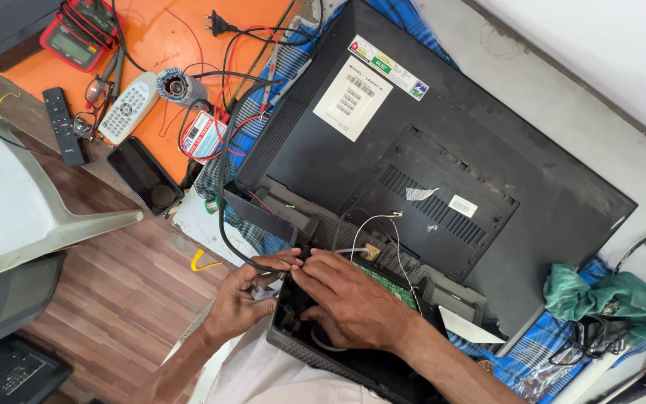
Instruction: The person repairs a television lying face-down on a workbench. They unscrew the back cover with a screwdriver, lift the panel off, reposition the mainboard inside the chassis, tighten screws on the board, and connect a cable to the board.
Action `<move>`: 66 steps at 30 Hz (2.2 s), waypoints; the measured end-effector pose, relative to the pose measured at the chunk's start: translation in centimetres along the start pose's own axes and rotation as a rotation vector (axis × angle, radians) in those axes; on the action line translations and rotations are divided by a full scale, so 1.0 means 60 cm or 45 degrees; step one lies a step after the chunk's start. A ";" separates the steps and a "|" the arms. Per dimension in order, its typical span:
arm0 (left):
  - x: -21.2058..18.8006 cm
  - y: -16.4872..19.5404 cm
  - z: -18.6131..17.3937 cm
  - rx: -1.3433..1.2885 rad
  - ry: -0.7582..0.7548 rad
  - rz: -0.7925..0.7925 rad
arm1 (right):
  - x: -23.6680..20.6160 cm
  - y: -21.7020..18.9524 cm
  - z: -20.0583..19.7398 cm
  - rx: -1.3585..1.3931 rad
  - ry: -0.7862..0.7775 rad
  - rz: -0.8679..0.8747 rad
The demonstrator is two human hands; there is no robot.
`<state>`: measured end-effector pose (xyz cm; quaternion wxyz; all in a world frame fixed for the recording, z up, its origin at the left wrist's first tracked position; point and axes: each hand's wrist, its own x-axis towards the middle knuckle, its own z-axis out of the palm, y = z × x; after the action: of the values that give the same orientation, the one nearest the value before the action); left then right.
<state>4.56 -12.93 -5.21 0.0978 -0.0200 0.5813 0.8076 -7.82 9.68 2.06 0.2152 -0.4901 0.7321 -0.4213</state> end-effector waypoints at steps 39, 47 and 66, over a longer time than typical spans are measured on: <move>0.016 -0.004 -0.002 0.017 0.018 0.069 | 0.016 -0.014 0.009 0.040 0.253 0.081; 0.017 0.028 0.018 0.075 0.152 -0.120 | -0.012 0.061 -0.055 0.615 0.546 0.683; 0.083 0.058 0.020 0.845 -0.228 0.027 | -0.232 0.207 -0.003 0.240 0.726 1.316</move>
<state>-0.86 -12.22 -2.30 0.1411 0.0902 0.8017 0.5738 -8.65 24.29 -9.48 0.2299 0.0834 0.8640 -0.4400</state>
